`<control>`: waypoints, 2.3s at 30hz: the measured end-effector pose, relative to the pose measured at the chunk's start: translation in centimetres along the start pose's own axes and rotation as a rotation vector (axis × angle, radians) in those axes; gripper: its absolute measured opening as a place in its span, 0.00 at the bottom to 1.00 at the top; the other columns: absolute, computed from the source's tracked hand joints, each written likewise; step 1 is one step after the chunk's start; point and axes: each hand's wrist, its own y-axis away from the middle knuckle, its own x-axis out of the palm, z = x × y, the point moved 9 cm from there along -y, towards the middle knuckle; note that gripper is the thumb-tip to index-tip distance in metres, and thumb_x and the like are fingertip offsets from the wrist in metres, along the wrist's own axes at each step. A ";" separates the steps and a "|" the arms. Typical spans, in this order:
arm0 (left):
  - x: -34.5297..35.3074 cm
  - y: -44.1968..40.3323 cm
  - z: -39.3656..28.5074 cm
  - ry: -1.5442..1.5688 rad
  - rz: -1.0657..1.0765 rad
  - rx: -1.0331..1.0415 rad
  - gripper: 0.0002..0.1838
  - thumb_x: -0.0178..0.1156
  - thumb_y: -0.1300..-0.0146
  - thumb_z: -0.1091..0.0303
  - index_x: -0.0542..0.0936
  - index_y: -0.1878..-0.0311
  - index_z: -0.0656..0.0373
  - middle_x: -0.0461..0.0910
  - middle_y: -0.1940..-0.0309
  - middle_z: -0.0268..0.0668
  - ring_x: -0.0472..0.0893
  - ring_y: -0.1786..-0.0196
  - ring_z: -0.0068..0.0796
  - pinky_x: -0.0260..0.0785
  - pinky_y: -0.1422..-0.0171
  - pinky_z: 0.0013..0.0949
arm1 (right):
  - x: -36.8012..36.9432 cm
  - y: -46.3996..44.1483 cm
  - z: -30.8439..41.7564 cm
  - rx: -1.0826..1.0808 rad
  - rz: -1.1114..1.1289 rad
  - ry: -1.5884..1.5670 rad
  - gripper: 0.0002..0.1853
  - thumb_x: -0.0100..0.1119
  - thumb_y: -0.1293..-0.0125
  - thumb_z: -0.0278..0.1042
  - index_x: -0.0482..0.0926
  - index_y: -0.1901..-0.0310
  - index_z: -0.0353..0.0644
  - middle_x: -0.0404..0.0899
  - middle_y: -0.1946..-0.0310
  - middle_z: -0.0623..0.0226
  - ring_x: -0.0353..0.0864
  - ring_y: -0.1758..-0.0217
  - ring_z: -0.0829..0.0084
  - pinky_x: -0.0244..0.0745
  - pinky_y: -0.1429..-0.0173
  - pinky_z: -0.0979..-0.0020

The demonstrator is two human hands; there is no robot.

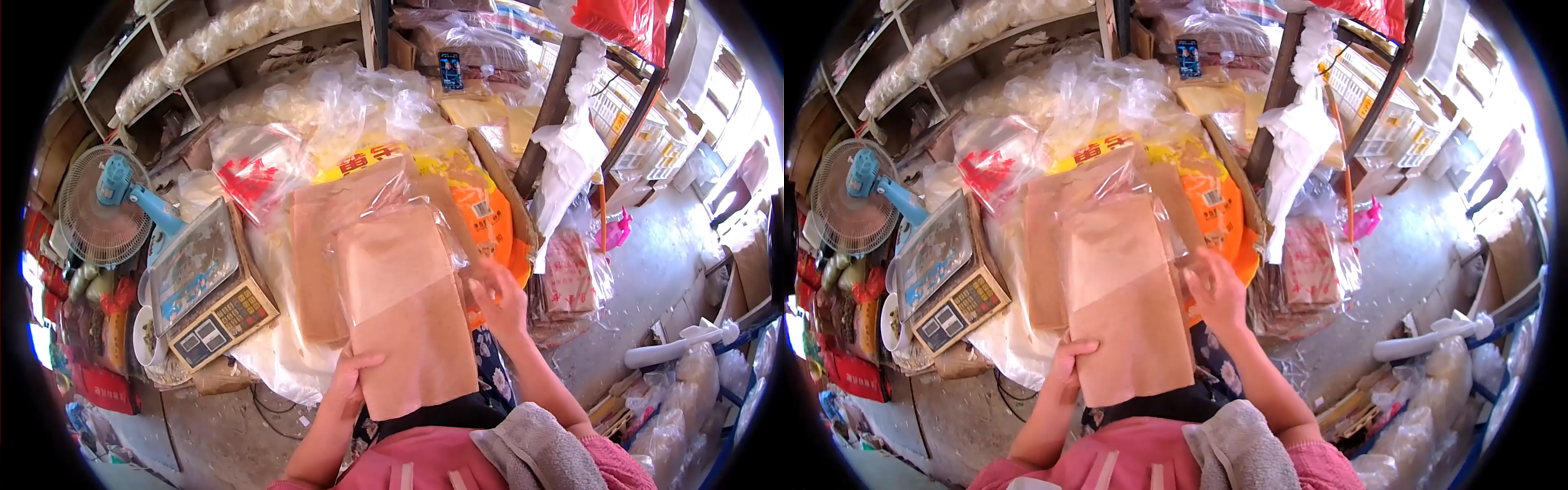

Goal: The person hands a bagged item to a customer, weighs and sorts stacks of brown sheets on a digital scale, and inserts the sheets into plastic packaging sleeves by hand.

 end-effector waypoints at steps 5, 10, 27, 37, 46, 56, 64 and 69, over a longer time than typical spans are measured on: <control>1.8 0.5 -1.4 0.007 0.077 0.037 0.27 0.60 0.54 0.82 0.71 0.45 0.68 0.78 0.53 0.45 0.80 0.53 0.38 0.75 0.47 0.40 | 1.5 -1.0 -3.2 0.132 0.055 -0.372 0.09 0.60 0.39 0.33 0.78 0.61 0.36 0.78 0.74 0.66 0.75 0.73 0.80 0.70 0.67 0.78; -1.6 -2.5 1.7 0.085 -0.148 0.036 0.23 0.59 0.51 0.80 0.72 0.48 0.68 0.78 0.55 0.44 0.80 0.55 0.36 0.76 0.50 0.38 | 3.4 3.2 -7.2 0.195 0.062 -0.315 0.09 0.57 0.35 0.33 0.76 0.67 0.36 0.74 0.79 0.76 0.69 0.78 0.87 0.64 0.74 0.82; -2.4 -5.6 5.3 -0.077 -0.065 0.119 0.31 0.56 0.52 0.76 0.65 0.41 0.65 0.72 0.47 0.45 0.74 0.47 0.41 0.71 0.44 0.40 | 7.6 14.6 -2.4 0.665 0.457 -1.956 0.23 0.54 0.37 0.28 0.66 0.40 0.53 0.62 0.36 0.71 0.61 0.34 0.69 0.55 0.32 0.58; -5.6 -4.5 5.7 -0.272 0.102 0.304 0.13 0.48 0.34 0.64 0.75 0.52 0.61 0.78 0.60 0.32 0.75 0.61 0.23 0.70 0.57 0.28 | 9.5 13.7 -6.4 0.872 0.234 -1.748 0.21 0.58 0.40 0.25 0.69 0.44 0.45 0.77 0.51 0.68 0.76 0.46 0.69 0.70 0.40 0.57; -3.5 -0.9 5.1 -0.571 -0.047 0.255 0.08 0.51 0.33 0.72 0.77 0.56 0.65 0.81 0.68 0.35 0.79 0.67 0.20 0.73 0.61 0.24 | 10.3 10.9 -4.6 0.870 0.133 -1.573 0.17 0.55 0.39 0.22 0.70 0.49 0.48 0.77 0.57 0.72 0.77 0.52 0.72 0.73 0.45 0.63; 1.3 2.2 2.8 -1.111 0.425 0.023 0.17 0.58 0.37 0.71 0.75 0.45 0.63 0.83 0.62 0.33 0.80 0.56 0.24 0.71 0.48 0.27 | 13.9 0.9 -3.5 0.795 0.038 -1.630 0.10 0.55 0.39 0.21 0.74 0.57 0.43 0.79 0.62 0.71 0.79 0.55 0.72 0.74 0.48 0.62; -11.0 -11.8 -17.1 -1.169 -0.217 0.569 0.35 0.66 0.49 0.65 0.66 0.38 0.67 0.66 0.39 0.53 0.65 0.36 0.48 0.55 0.31 0.42 | 16.6 1.6 -13.9 0.389 0.277 -0.727 0.09 0.55 0.36 0.36 0.78 0.59 0.42 0.78 0.64 0.68 0.77 0.63 0.68 0.73 0.60 0.66; -17.0 -18.2 -18.6 -1.085 -0.362 0.333 0.29 0.63 0.57 0.72 0.69 0.48 0.70 0.75 0.55 0.45 0.75 0.54 0.39 0.67 0.48 0.36 | 15.0 3.1 -7.0 0.778 0.084 -1.729 0.11 0.55 0.39 0.22 0.76 0.53 0.38 0.80 0.60 0.66 0.80 0.59 0.69 0.76 0.57 0.70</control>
